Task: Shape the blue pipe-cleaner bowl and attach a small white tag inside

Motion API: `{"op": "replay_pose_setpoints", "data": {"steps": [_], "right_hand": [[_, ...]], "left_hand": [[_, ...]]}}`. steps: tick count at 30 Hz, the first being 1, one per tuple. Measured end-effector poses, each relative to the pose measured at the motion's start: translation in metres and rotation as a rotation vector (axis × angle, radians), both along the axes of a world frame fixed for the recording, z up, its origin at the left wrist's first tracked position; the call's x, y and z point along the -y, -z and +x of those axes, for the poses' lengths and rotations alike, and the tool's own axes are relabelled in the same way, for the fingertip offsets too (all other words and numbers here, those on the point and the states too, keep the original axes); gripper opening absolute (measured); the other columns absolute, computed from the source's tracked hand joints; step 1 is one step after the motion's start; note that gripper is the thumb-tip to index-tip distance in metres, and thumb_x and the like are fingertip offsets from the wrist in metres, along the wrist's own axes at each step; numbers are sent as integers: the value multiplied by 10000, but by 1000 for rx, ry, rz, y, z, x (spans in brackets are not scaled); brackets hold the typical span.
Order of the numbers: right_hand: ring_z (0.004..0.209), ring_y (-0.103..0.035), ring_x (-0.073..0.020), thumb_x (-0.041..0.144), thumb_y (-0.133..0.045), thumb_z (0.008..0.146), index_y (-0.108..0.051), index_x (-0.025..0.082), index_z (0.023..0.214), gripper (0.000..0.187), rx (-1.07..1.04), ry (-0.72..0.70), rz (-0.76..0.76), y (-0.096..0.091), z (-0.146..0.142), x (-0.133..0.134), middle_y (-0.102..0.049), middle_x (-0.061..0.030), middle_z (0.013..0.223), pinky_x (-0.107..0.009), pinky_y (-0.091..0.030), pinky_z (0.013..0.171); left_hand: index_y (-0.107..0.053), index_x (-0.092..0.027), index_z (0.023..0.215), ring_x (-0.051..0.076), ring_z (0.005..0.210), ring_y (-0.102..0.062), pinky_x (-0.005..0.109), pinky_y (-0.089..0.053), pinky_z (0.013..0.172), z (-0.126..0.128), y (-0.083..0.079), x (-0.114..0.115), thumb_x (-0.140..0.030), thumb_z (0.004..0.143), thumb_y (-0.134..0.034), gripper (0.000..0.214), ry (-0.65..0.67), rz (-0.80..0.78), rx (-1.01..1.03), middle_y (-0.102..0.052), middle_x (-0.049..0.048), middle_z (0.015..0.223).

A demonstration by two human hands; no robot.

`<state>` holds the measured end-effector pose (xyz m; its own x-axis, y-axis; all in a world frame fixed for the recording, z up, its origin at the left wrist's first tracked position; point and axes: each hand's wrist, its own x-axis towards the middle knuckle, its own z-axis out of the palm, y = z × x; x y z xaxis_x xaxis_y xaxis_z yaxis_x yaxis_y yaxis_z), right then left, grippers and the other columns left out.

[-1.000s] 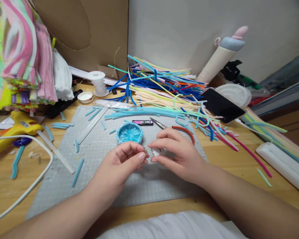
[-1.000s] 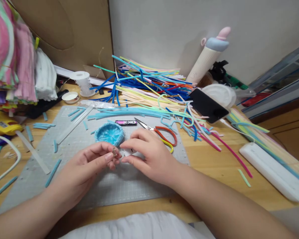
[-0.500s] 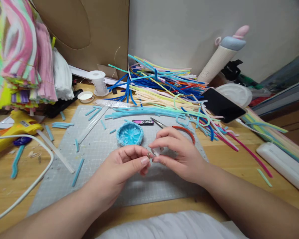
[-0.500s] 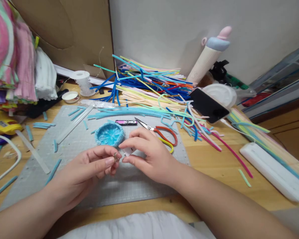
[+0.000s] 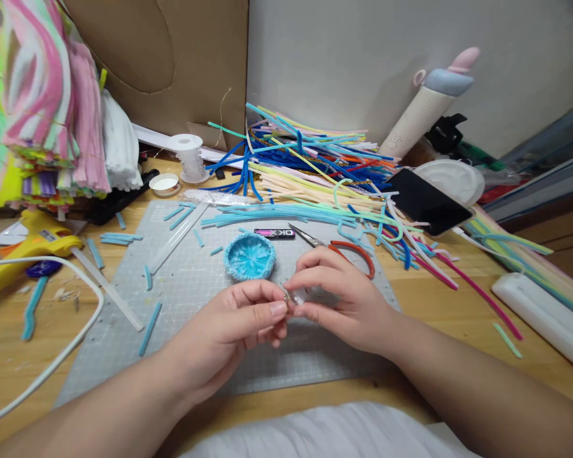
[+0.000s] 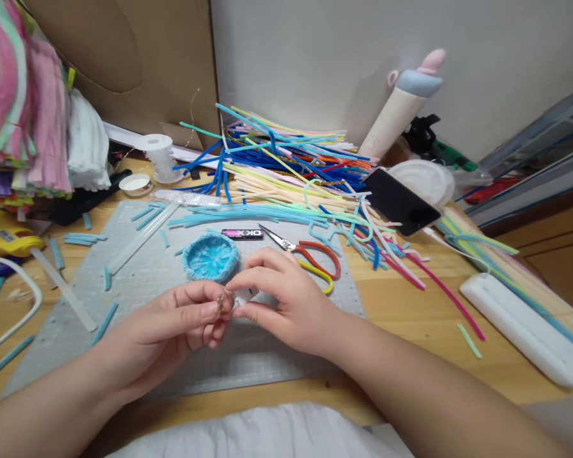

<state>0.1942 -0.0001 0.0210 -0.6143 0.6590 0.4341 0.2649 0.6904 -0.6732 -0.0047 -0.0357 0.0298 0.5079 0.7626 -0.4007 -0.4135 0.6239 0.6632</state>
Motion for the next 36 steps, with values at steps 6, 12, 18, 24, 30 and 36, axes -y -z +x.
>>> {"op": "replay_pose_setpoints", "data": {"steps": [6, 12, 18, 24, 30, 36], "right_hand": [[929, -557, -149, 182, -658, 844, -631, 180, 1027, 186, -12, -27, -19, 0, 0, 1, -571, -41, 963, -283, -452, 829], [997, -551, -195, 224, -675, 824, -605, 172, 1065, 256, -96, 41, 12, -6, -3, 10, -563, -79, 1049, -355, -443, 871], [829, -562, -180, 62, -619, 787, -627, 173, 878, 143, -132, 172, 265, -18, -8, 26, -600, -39, 863, -427, -398, 828], [793, -578, -183, 65, -601, 793, -662, 145, 873, 128, -117, 134, 254, -18, -11, 30, -624, -52, 829, -440, -389, 791], [786, -577, -187, 70, -591, 789, -653, 169, 882, 150, -119, 122, 213, -17, -10, 30, -629, -52, 824, -425, -389, 781], [769, -572, -178, 98, -574, 803, -644, 212, 894, 161, -114, 139, 171, -18, -12, 31, -624, -34, 814, -414, -397, 772]], "left_hand": [[-687, -149, 755, 67, 627, -584, 158, -454, 606, 0, -1, 1, -211, 738, -743, 86, -5, -3, 5, -641, -1, 728], [-657, -181, 739, 75, 615, -573, 184, -457, 618, 3, 2, 4, -245, 742, -727, 95, -71, 232, -201, -613, -28, 687], [-628, -206, 765, 110, 738, -591, 218, -469, 681, 4, 0, 13, -154, 810, -608, 71, -189, 732, -609, -636, -15, 760], [-581, -208, 794, 107, 717, -600, 226, -476, 669, 2, -1, 16, -63, 804, -561, 147, -265, 1105, -789, -631, -24, 743], [-580, -207, 817, 111, 694, -612, 226, -486, 653, 2, -2, 17, -45, 782, -573, 165, -279, 1218, -870, -639, -18, 733], [-566, -218, 813, 115, 694, -616, 222, -481, 657, 1, -5, 18, -55, 776, -581, 168, -293, 1235, -945, -641, -17, 733]]}}
